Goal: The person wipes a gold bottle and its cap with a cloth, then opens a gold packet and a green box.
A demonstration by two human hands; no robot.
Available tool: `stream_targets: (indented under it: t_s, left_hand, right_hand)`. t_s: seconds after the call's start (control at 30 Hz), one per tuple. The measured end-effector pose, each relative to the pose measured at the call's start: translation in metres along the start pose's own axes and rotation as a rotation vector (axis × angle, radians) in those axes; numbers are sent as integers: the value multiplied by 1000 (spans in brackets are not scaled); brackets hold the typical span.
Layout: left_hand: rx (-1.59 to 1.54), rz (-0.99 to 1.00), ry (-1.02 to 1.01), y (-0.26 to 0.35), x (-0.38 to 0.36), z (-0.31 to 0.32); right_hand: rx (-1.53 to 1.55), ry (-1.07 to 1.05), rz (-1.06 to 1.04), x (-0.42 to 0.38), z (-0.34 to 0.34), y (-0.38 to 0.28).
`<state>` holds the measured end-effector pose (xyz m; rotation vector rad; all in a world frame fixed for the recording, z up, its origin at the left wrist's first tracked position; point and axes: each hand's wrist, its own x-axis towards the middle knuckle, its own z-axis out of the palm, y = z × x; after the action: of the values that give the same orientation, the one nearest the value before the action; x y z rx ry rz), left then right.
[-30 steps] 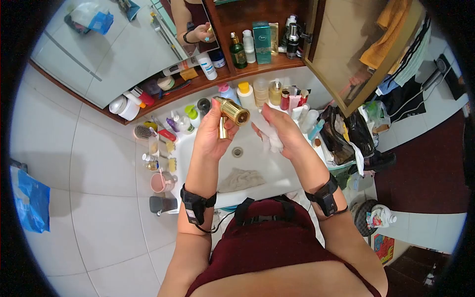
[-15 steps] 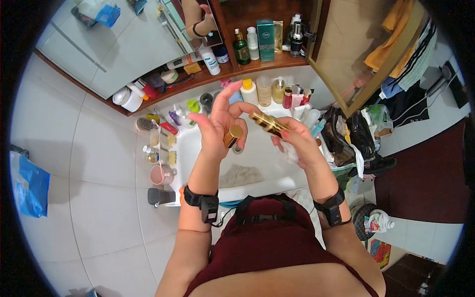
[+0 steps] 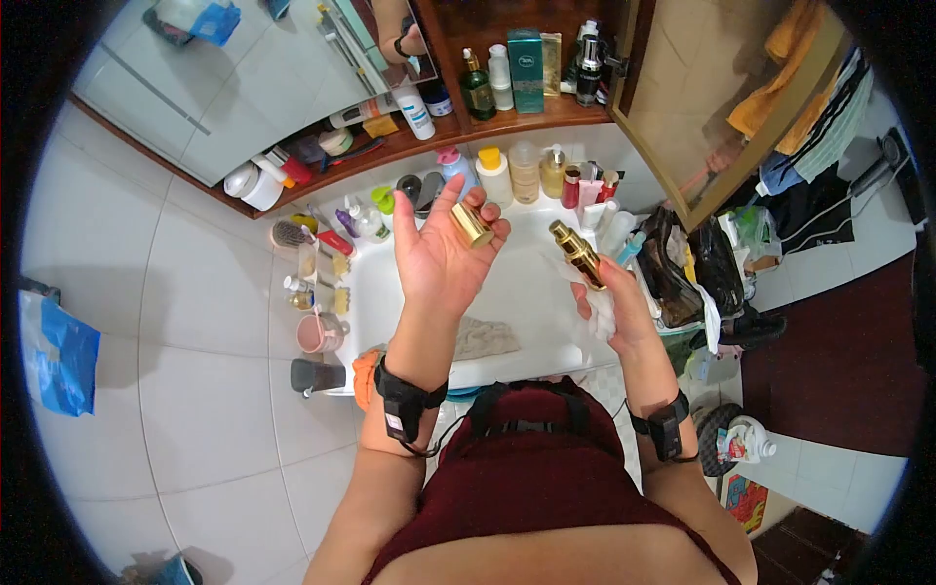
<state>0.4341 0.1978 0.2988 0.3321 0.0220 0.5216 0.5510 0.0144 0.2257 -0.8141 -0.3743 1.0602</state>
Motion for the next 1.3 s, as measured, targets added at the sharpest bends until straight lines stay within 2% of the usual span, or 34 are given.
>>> stream_targets:
  t_s: [0.17,0.23,0.3,0.4,0.5,0.53,0.63,0.67,0.77,0.8,0.9,1.0,1.1,1.2,1.27,1.3]
  left_hand:
    - [334,-77,-22,-12,-6,-14]
    - [476,-91,-13,-22,-7,-17]
    - [501,-145,-11,-34,-4,-28]
    - [537,-239,-30,-48,-4,-36]
    - [552,-346,-4,-61,-4,-41]
    - [585,-374,-4,-64,-5,-43]
    - [706,-421,-16,-75,-4,-49]
    - [715,-414,-13,-78,-4,-48]
    - [725,-417,-7,-85,-6,-46]
    - [718,-438,-9,-84,-6,-46]
    - [710,-466,-11,-80,-8,-49]
    - [746,-469,5,-77,-10,-52]
    - [812,-461,-1,-75,-13,-54]
    - [866,-430,-60,-72,-17,-54]
    - [904,-398,-104,-68,-19,-52]
    - [921,-384,-125,-67,-19,-50]
  right_hand:
    - [-247,318,-24,-22,-80,52]
    - [61,443,129,-47,-98,61]
    - [169,521,202,-65,-104,65]
    - [240,551,128,-93,-141,96]
    - [-153,609,-123,-98,-175,122]
    - [-399,705,-87,-95,-183,123]
    - [-1233,842,-245,-84,-192,113]
    - [-1327,892,-257,-75,-195,114]
    - [-1439,900,-95,-52,-201,116]
    - [-1480,922,-113,-46,-204,120]
    - [-1455,986,-64,-37,-211,129]
    - [-1526,940,-119,-37,-214,126]
    - [-1491,910,46,-43,-207,115]
    - [-1629,1019,-238,-62,-217,114]
    - [-1260,1216,-361,-72,-201,93]
    - [-987,1158,-481,-78,-181,76]
